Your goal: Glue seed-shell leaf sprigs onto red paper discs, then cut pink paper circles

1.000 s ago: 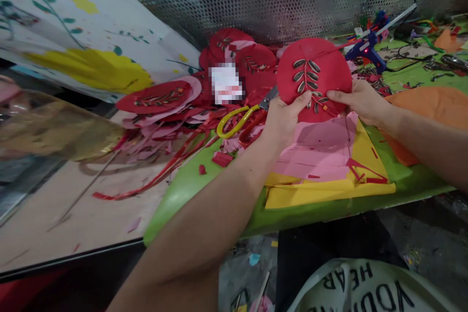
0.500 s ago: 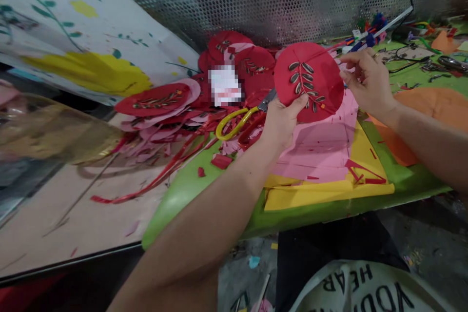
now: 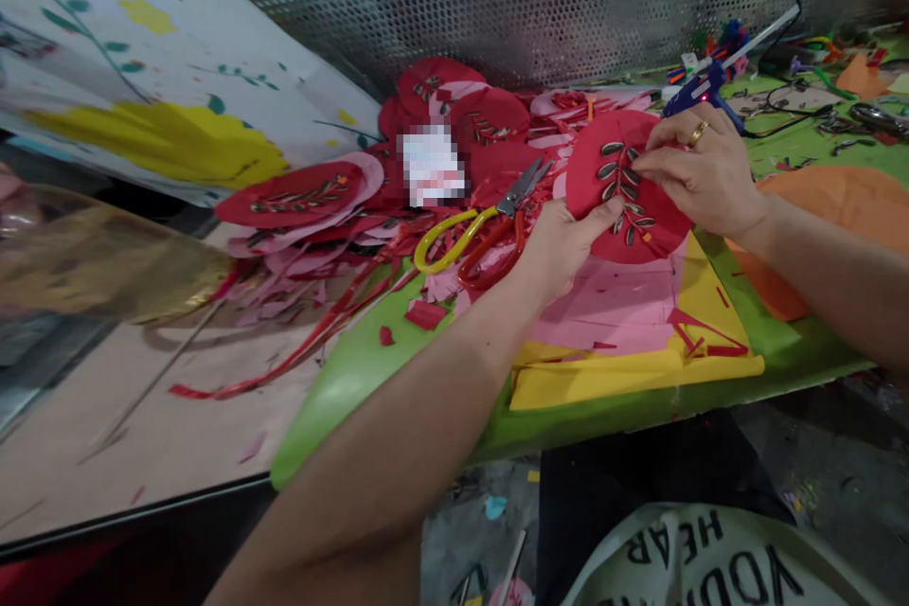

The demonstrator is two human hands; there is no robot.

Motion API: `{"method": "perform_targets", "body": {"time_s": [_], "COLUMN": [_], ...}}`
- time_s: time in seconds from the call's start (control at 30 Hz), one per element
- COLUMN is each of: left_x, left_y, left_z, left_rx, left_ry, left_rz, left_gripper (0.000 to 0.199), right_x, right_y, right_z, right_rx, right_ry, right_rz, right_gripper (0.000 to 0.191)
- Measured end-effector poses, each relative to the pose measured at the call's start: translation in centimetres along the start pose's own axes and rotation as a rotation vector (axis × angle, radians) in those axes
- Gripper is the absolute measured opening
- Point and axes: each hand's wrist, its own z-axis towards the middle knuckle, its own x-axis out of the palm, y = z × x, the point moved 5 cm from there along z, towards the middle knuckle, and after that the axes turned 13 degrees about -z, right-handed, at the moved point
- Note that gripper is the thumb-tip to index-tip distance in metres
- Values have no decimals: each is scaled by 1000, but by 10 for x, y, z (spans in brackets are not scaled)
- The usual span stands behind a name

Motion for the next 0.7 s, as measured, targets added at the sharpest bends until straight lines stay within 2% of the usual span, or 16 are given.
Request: {"method": "perform_targets", "body": {"time_s": [0.17, 0.33, 0.43, 0.6, 0.7], "left_x": [2, -2, -4, -4, -4], "left_y": [-2, -10, -11, -8, -6], "left_z": [-1, 2, 4, 5, 5], "left_rx": [-34, 13, 27, 59, 66], "left_ry": [-37, -96, -117, -74, -75], "left_rz": [-34, -114, -126, -79, -33], "left_gripper": [32, 32, 34, 32, 30], "right_x": [5, 9, 7, 6, 8], "right_y": [1, 1, 8, 20, 21], "right_z": [-2, -6, -7, -10, -12], "right_rx": [-29, -43, -133, -330, -337], "right_ry": [-13, -58, -83, -163, -163], "right_rz": [25, 77, 140, 277, 291], "right_gripper": [30, 23, 24, 29, 31]}}
